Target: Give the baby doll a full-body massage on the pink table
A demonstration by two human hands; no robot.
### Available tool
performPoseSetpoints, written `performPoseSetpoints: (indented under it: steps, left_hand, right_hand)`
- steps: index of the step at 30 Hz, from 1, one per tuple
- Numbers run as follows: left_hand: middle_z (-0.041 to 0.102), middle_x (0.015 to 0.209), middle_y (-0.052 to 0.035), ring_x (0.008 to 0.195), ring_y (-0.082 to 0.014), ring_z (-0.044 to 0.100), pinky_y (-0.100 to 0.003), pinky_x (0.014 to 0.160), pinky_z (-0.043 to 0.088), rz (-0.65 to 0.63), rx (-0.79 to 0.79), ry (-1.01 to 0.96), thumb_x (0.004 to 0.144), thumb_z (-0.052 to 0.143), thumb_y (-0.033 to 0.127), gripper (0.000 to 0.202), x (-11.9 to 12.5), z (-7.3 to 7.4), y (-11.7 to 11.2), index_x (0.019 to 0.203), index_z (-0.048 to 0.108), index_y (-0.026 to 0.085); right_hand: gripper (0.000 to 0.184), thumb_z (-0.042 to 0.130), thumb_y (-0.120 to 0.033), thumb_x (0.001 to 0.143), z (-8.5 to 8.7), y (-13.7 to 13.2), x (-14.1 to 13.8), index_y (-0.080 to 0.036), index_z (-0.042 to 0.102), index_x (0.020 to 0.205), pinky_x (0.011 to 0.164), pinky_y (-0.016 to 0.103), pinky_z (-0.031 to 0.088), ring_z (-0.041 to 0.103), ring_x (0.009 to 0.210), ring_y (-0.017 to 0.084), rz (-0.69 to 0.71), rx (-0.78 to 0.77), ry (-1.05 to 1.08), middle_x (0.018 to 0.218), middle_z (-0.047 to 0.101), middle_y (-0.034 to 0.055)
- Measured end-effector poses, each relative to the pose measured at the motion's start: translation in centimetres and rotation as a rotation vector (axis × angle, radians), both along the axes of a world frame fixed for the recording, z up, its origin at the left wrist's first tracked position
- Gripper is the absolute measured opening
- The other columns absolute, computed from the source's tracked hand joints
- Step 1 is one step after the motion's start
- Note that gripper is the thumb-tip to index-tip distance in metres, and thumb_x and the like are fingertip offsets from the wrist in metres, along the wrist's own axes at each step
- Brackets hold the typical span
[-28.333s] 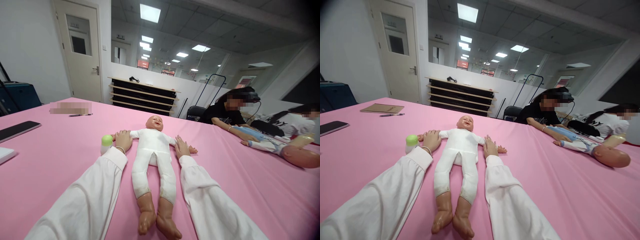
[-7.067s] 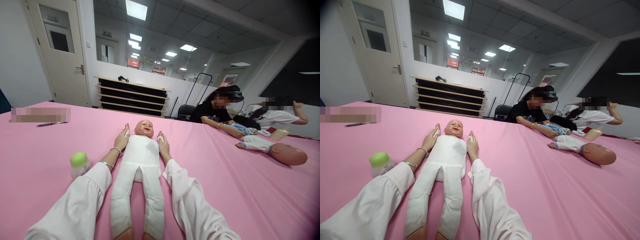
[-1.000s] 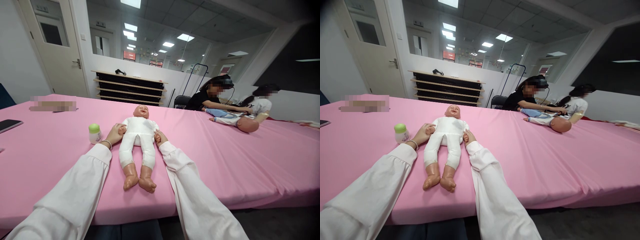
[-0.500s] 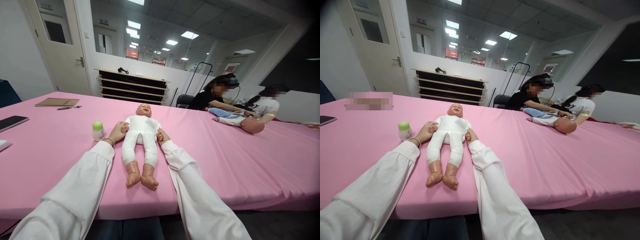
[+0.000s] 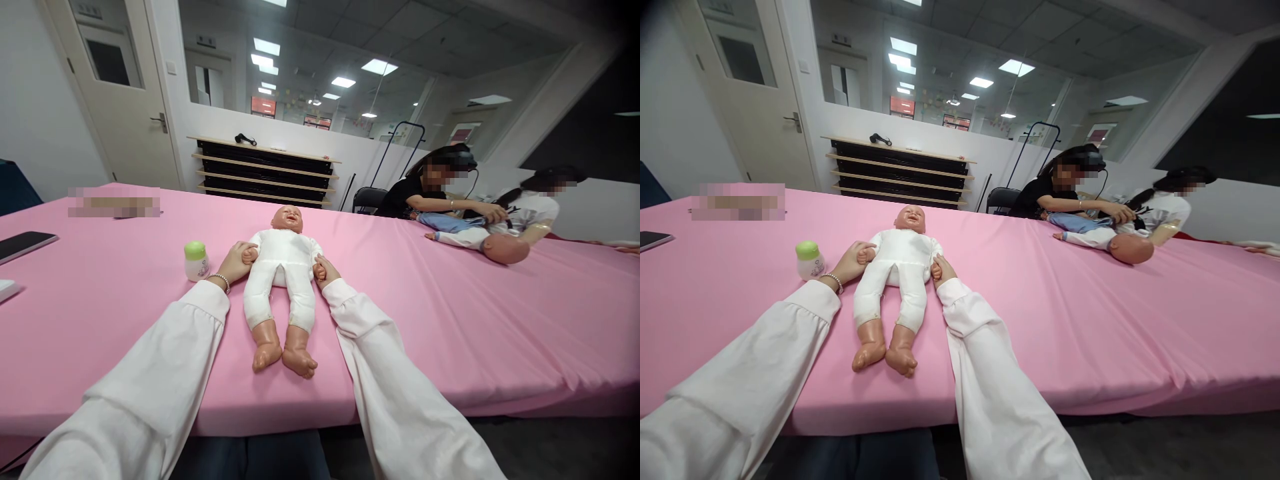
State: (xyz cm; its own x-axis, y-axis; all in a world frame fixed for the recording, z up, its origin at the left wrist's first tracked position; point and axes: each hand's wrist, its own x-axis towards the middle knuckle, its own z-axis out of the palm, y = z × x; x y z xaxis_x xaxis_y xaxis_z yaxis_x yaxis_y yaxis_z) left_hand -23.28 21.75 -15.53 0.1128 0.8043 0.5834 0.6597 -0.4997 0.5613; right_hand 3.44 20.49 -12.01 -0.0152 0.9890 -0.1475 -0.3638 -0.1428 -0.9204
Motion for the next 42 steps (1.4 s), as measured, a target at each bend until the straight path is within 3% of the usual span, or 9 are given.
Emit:
performPoseSetpoints:
  steps: [7, 14, 22, 25, 30, 37, 42]
  left_hand:
    - [0.056, 0.105, -0.0066, 0.1, -0.021, 0.054, -0.037, 0.094, 0.043, -0.003, 0.0, -0.007, 0.067, 0.056, 0.016, 0.038, 0.0, 0.0, 0.0, 0.104, 0.058, 0.018]
    - [0.056, 0.104, -0.0069, 0.099, -0.021, 0.054, -0.037, 0.094, 0.044, -0.002, -0.008, -0.012, 0.067, 0.056, 0.016, 0.037, 0.1, 0.1, 0.0, 0.104, 0.059, 0.018]
    - [0.056, 0.104, -0.0059, 0.1, -0.0209, 0.054, -0.037, 0.093, 0.044, -0.007, -0.003, -0.015, 0.067, 0.056, 0.015, 0.037, 0.0, 0.1, 0.0, 0.104, 0.059, 0.018]
    - [0.056, 0.104, -0.006, 0.099, -0.0207, 0.055, -0.036, 0.094, 0.044, -0.005, -0.006, -0.018, 0.066, 0.056, 0.015, 0.038, 0.0, 0.1, 0.0, 0.103, 0.059, 0.018]
    - [0.056, 0.103, -0.0058, 0.098, -0.0204, 0.054, -0.036, 0.093, 0.044, -0.008, -0.004, -0.025, 0.067, 0.056, 0.014, 0.037, 0.1, 0.2, -0.1, 0.103, 0.059, 0.018]
    - [0.057, 0.101, -0.0052, 0.099, -0.0208, 0.054, -0.036, 0.093, 0.044, -0.01, 0.011, -0.005, 0.068, 0.055, 0.016, 0.035, 0.2, 0.4, -0.3, 0.103, 0.06, 0.019]
    - [0.057, 0.101, -0.0052, 0.098, -0.0204, 0.055, -0.035, 0.092, 0.045, -0.003, 0.012, -0.016, 0.067, 0.055, 0.014, 0.035, 0.2, 0.3, -0.3, 0.101, 0.06, 0.019]
  right_hand:
    - [0.02, 0.06, -0.026, 0.082, -0.9, 0.8, 0.4, -0.019, 0.045, 0.069, 0.031, 0.011, 0.012, 0.023, 0.034, 0.001, -0.065, -0.02, 0.035, 0.042, 0.027, -0.0107]
    - [0.021, 0.056, -0.021, 0.083, -1.9, 1.2, 0.6, -0.019, 0.043, 0.066, 0.027, 0.009, 0.012, 0.016, 0.03, 0.0, -0.091, -0.026, 0.063, 0.04, 0.021, -0.0132]
    - [0.022, 0.05, -0.032, 0.09, -0.6, 0.2, 0.1, -0.011, 0.056, 0.088, 0.041, 0.014, 0.038, 0.045, 0.047, 0.002, -0.11, -0.025, 0.038, 0.068, 0.053, -0.0041]
    - [0.019, 0.051, -0.029, 0.089, -0.2, -0.3, -0.2, -0.012, 0.054, 0.08, 0.037, 0.012, 0.033, 0.039, 0.042, 0.001, -0.118, -0.021, 0.029, 0.059, 0.048, -0.0063]
    - [0.027, 0.053, -0.021, 0.087, 0.5, -1.1, -0.5, -0.018, 0.043, 0.062, 0.034, 0.011, 0.018, 0.028, 0.036, 0.002, -0.123, 0.001, 0.02, 0.039, 0.028, -0.0097]
    - [0.029, 0.058, -0.017, 0.082, 1.2, -1.9, -0.7, -0.02, 0.038, 0.061, 0.031, 0.01, 0.017, 0.026, 0.033, 0.002, -0.102, 0.029, 0.045, 0.036, 0.025, -0.0113]
    - [0.026, 0.057, -0.014, 0.082, 1.3, -1.9, -0.7, -0.02, 0.041, 0.062, 0.032, 0.01, 0.022, 0.032, 0.033, 0.003, -0.107, 0.025, 0.074, 0.036, 0.029, -0.0103]
